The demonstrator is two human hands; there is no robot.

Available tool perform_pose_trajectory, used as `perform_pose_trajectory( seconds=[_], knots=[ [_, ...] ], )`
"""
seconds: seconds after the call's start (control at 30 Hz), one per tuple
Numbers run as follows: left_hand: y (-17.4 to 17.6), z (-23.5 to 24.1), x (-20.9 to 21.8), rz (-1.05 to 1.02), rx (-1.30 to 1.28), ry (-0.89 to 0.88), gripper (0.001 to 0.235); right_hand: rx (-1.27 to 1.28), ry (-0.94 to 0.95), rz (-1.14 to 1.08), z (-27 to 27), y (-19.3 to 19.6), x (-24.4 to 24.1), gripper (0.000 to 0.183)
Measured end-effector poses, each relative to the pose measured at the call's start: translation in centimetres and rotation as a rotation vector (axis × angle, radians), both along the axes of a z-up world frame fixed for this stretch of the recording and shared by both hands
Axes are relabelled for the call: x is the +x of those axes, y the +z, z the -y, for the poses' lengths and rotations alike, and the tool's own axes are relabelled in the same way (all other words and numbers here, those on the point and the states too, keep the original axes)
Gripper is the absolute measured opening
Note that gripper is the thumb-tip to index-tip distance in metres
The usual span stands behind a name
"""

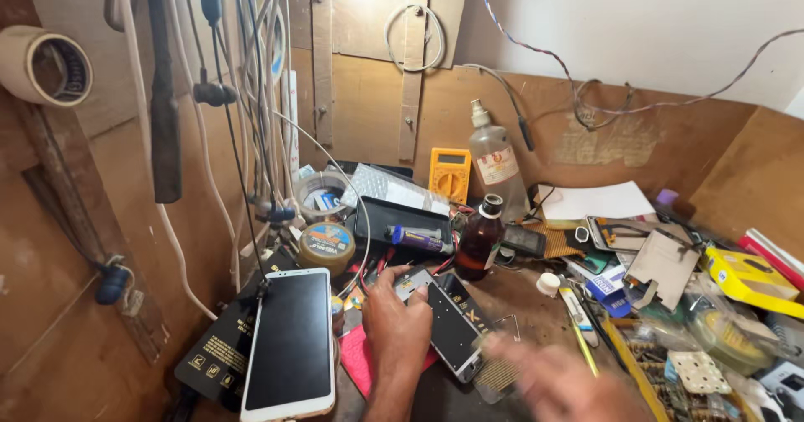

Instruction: The person uses a screwdriver to remove screws from a disassembled smartphone and then uses a metal spudger to pry and separate internal components. The person continues to manipulate the phone's internal parts with both hands.

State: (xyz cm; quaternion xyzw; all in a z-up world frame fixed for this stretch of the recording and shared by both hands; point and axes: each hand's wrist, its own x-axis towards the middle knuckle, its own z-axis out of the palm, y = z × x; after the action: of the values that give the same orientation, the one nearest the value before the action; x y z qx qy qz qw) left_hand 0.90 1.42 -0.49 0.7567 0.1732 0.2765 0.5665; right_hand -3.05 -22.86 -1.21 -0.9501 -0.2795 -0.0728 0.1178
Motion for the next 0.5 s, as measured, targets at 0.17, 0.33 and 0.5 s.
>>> perform_pose_trajectory(
  seconds=[0.17,0.33,0.5],
  knots=[
    [-0.2,0.3,-0.5,-0.038,-0.072,0.007,0.036,-0.154,-0.276,-0.043,-1.1,-1.8,0.1,0.063],
    [0.1,0.2,0.1,-0.015,-0.074,-0.006,0.034,-0.114,-0.002,-0.178,-0.2,-0.5,0.9,0.061],
    [-0.4,0.2,-0.2,0.015,-0.062,-0.007,0.034,0.034,-0.040,0.054,0.8,-2.1,1.0,0.056]
  ],
)
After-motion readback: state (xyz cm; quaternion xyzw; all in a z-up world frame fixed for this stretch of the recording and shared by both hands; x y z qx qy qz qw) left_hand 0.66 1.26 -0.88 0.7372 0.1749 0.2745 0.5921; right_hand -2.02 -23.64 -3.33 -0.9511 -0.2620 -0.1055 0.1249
